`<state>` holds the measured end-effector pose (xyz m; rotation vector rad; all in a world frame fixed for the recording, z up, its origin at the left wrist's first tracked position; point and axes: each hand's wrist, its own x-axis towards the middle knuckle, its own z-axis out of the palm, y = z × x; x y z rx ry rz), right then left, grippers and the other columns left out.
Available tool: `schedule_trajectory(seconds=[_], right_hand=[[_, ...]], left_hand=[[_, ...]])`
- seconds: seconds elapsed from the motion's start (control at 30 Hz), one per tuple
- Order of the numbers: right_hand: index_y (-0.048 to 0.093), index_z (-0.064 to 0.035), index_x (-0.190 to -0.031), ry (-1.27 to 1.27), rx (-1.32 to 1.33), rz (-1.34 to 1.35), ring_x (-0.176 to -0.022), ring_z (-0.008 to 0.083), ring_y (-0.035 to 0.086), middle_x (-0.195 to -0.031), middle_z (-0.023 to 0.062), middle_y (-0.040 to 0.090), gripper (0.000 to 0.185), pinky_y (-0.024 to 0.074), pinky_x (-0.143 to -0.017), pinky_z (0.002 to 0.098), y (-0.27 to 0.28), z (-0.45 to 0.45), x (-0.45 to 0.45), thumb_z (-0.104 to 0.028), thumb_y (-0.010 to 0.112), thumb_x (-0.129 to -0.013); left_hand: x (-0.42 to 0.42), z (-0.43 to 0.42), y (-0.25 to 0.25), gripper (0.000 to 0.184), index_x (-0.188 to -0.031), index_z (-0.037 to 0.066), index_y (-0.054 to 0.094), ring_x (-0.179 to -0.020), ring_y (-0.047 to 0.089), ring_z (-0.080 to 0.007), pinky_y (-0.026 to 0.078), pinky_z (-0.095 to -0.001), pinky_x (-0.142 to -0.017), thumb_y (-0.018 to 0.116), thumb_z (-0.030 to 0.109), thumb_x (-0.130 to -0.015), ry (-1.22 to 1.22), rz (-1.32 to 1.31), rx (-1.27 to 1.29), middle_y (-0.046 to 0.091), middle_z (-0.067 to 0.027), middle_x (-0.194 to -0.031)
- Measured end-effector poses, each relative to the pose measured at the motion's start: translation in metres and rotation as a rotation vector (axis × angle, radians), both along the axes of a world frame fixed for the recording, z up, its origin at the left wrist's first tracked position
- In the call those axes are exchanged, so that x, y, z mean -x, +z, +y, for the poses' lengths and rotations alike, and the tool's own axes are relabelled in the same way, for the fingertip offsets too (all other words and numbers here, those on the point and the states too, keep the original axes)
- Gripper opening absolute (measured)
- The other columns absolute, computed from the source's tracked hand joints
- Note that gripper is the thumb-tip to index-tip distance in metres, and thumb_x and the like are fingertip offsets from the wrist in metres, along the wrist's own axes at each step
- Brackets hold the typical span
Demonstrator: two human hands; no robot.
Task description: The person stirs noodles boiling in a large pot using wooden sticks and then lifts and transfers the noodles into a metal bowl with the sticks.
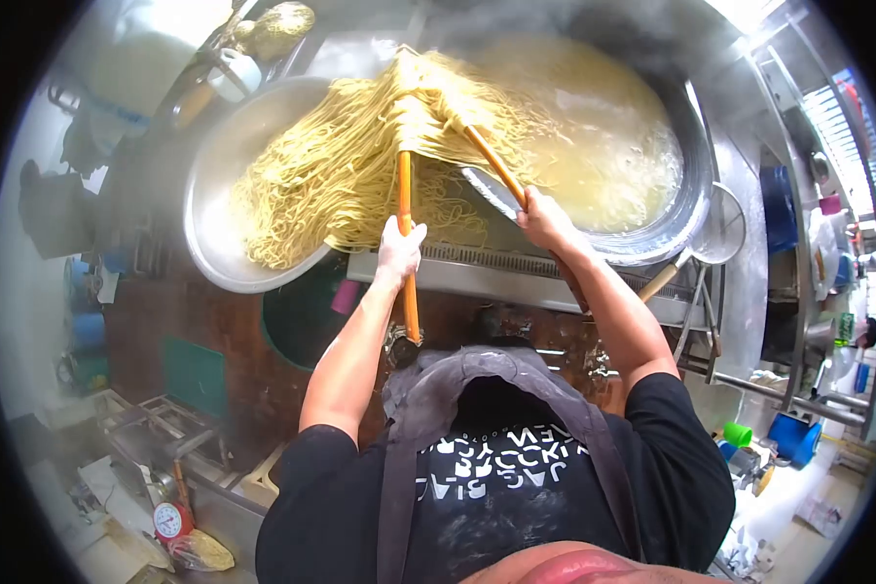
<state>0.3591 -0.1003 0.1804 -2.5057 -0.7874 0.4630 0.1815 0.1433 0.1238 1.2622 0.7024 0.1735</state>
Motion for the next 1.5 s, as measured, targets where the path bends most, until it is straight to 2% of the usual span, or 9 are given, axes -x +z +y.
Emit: schedule_trajectory(seconds=[0.33, 0.67, 0.8, 0.87, 0.97, 1.07, 1.17, 1.23, 1.5], right_hand=[[0.060, 0.0070, -0.110, 0.146, -0.069, -0.070, -0.079, 0.0422, 0.070, -0.087, 0.0254, 0.070, 0.028, 0.0563, -0.071, 0.0500, 0.101, 0.248, 0.133, -0.013, 0.056, -0.090], [0.058, -0.0028, -0.119, 0.304, 0.227, -0.163, -0.091, 0.0424, 0.071, -0.099, 0.0249, 0.072, 0.028, 0.0551, -0.077, 0.0523, 0.004, 0.199, 0.137, -0.018, 0.044, -0.100], [0.063, -0.0105, -0.118, -0.009, 0.266, 0.035, -0.093, 0.0383, 0.069, -0.098, 0.0200, 0.071, 0.026, 0.0534, -0.079, 0.0495, 0.044, 0.122, 0.099, -0.021, 0.049, -0.099], [0.065, -0.0163, -0.119, 0.152, 0.440, -0.169, -0.096, 0.0373, 0.069, -0.101, 0.0196, 0.071, 0.028, 0.0528, -0.082, 0.0485, 0.089, 0.083, 0.081, -0.018, 0.049, -0.097], [0.063, -0.0143, -0.117, 0.043, 0.360, -0.093, -0.093, 0.0347, 0.066, -0.103, 0.0216, 0.069, 0.024, 0.0503, -0.080, 0.0463, 0.131, -0.002, 0.051, -0.011, 0.047, -0.100], [0.062, -0.0102, -0.122, -0.125, 0.405, -0.090, -0.092, 0.0309, 0.066, -0.099, 0.0178, 0.069, 0.030, 0.0509, -0.081, 0.0420, 0.191, -0.083, 0.037, -0.009, 0.058, -0.093], [0.062, -0.0101, -0.127, -0.177, 0.495, -0.098, -0.099, 0.0373, 0.067, -0.105, 0.0203, 0.070, 0.035, 0.0522, -0.088, 0.0456, 0.199, -0.161, 0.001, -0.013, 0.062, -0.092], [0.063, -0.0086, -0.121, -0.177, 0.533, -0.132, -0.099, 0.0395, 0.067, -0.104, 0.0211, 0.070, 0.029, 0.0519, -0.088, 0.0470, 0.186, -0.204, -0.033, -0.013, 0.061, -0.092], [0.064, -0.0081, -0.121, -0.014, 0.572, -0.200, -0.101, 0.0389, 0.068, -0.107, 0.0213, 0.070, 0.029, 0.0541, -0.089, 0.0482, 0.013, -0.252, -0.176, -0.010, 0.050, -0.096]], left_hand=[[0.089, 0.175, 0.106, 0.023, -0.089, 0.009, 0.051, -0.042, 0.048, -0.0091, 0.042, -0.0261, -0.036, 0.073, 0.013, -0.090, 0.190, -0.148, 0.035, 0.052, -0.0002, -0.065], [0.230, 0.267, -0.025, 0.016, -0.085, 0.004, 0.053, -0.041, 0.047, -0.0140, 0.041, -0.0315, -0.037, 0.068, 0.011, -0.089, -0.106, 0.413, -0.515, 0.049, -0.0024, -0.062], [0.315, 0.324, 0.050, 0.056, -0.133, 0.010, 0.043, -0.046, 0.042, -0.0127, 0.039, -0.0332, -0.041, 0.075, 0.016, -0.088, -0.305, 0.542, -0.382, 0.047, -0.0022, -0.074], [0.383, 0.394, 0.074, 0.045, -0.124, 0.007, 0.055, -0.067, 0.056, -0.0184, 0.049, -0.0378, -0.064, 0.074, 0.021, -0.086, -0.551, 0.315, -1.382, 0.053, -0.0044, -0.078], [0.399, 0.319, 0.272, 0.040, -0.115, 0.001, 0.056, -0.086, 0.059, -0.0381, 0.049, -0.0449, -0.082, 0.075, 0.011, -0.081, -0.472, 0.964, -0.886, 0.064, -0.0180, -0.093], [0.395, 0.230, 0.313, 0.047, -0.127, 0.006, 0.055, -0.105, 0.065, -0.0435, 0.051, -0.0486, -0.087, 0.074, 0.014, -0.085, -0.345, 0.920, -1.153, 0.068, -0.0219, -0.110], [0.341, 0.154, 0.254, 0.040, -0.123, 0.006, 0.055, -0.077, 0.062, -0.0188, 0.053, -0.0358, -0.070, 0.074, 0.016, -0.090, -0.335, 0.535, -0.823, 0.064, -0.0069, -0.091], [0.295, 0.109, 0.211, 0.032, -0.111, 0.011, 0.055, -0.055, 0.042, -0.0043, 0.035, -0.0245, -0.047, 0.076, 0.018, -0.088, -0.413, 0.562, -0.175, 0.050, 0.0049, -0.076], [0.152, -0.025, 0.026, 0.024, -0.099, 0.013, 0.046, -0.042, 0.040, -0.0094, 0.033, -0.0275, -0.038, 0.069, 0.019, -0.093, -0.429, 0.380, -0.151, 0.047, 0.0018, -0.066]])
